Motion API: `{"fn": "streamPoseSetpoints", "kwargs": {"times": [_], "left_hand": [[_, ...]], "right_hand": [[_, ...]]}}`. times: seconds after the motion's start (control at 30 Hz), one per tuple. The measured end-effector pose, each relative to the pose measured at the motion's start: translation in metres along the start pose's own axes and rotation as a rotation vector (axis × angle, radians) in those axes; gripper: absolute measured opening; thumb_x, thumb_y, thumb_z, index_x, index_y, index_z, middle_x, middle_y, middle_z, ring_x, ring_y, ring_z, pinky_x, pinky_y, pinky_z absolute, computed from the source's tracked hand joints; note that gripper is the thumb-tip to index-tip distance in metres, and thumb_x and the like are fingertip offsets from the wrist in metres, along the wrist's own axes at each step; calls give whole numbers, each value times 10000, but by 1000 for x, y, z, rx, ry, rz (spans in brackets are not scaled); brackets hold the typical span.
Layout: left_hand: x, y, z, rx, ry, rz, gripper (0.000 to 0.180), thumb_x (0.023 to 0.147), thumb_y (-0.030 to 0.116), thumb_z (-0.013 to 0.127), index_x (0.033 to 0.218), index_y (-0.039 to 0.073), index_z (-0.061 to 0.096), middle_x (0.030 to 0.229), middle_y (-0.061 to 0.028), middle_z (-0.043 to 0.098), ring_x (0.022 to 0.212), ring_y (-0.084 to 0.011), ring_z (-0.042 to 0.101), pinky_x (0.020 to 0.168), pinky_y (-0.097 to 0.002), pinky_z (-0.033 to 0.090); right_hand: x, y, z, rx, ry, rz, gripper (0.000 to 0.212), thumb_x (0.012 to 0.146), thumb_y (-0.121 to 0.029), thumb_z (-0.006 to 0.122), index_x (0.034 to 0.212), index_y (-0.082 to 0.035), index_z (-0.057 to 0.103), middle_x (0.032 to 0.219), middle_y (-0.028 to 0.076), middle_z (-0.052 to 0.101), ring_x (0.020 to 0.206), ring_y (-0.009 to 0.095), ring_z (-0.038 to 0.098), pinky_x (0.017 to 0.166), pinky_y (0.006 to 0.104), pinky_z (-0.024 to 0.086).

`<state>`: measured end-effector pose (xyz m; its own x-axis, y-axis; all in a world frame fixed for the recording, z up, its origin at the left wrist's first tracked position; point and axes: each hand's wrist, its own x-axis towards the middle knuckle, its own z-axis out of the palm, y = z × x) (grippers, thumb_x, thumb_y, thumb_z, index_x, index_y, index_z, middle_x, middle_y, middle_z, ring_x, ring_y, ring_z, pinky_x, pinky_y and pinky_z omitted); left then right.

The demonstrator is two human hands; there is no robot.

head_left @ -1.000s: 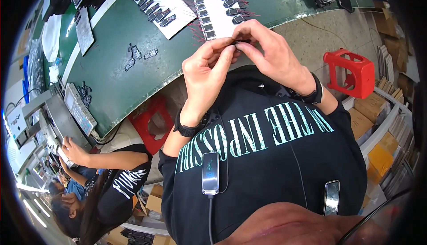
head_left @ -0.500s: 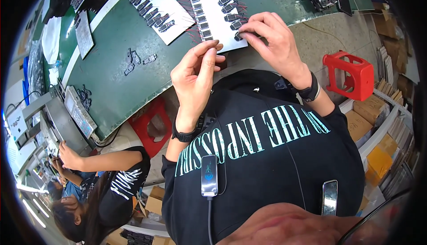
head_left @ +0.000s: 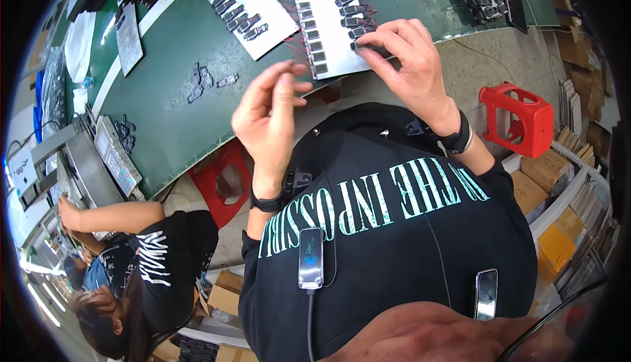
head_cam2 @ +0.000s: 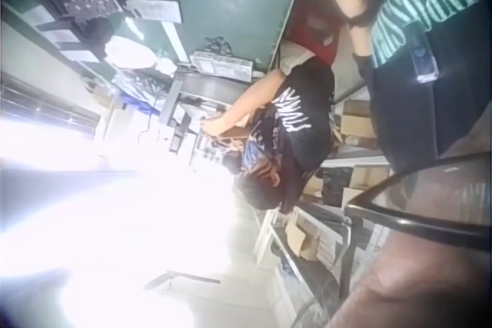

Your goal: The person picks up a small electronic component by hand, fits it into a plastic housing, and presses the assembled unit onto a white tray. This process is repeated for several components, housings, and tray slots.

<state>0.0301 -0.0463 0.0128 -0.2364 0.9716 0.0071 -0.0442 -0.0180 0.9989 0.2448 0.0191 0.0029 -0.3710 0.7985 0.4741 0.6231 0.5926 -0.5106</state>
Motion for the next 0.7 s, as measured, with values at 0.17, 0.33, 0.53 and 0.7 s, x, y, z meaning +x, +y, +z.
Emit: {"fn": "streamPoseSetpoints", "kwargs": {"times": [0.17, 0.33, 0.53, 0.7], "left_hand": [[11, -4, -19, 53, 124, 66, 195, 992, 27, 587, 1151, -62, 655, 1028, -150, 725, 803, -152, 710, 649, -226, 557], [8, -5, -47, 137, 218, 163, 194, 995, 35, 585, 1147, -62, 656, 1019, -150, 726, 798, -156, 711, 639, -224, 555], [5, -9, -98, 250, 476, 188, 177, 974, 56, 619, 1123, -11, 685, 985, -119, 734, 733, -153, 703, 624, -225, 544], [2, -13, -113, 909, 314, 274, 181, 921, 82, 674, 1097, 64, 715, 998, -79, 710, 757, -195, 684, 655, -284, 553]], "right_hand": [[3, -21, 20, 20, -76, -130, 167, 783, -95, 770, 937, -67, 711, 907, 55, 635, 864, 238, 584, 773, 359, 458], [2, -39, 34, -34, -129, -163, 232, 787, -100, 763, 1006, -69, 694, 923, 53, 625, 874, 244, 578, 772, 363, 449], [5, -61, 31, -80, -178, -172, 254, 795, -67, 739, 1032, -53, 649, 932, 77, 605, 878, 265, 570, 776, 372, 449], [7, -67, 28, -115, -250, -167, 219, 798, -29, 713, 994, -35, 615, 910, 105, 575, 868, 285, 554, 784, 378, 447]]}}
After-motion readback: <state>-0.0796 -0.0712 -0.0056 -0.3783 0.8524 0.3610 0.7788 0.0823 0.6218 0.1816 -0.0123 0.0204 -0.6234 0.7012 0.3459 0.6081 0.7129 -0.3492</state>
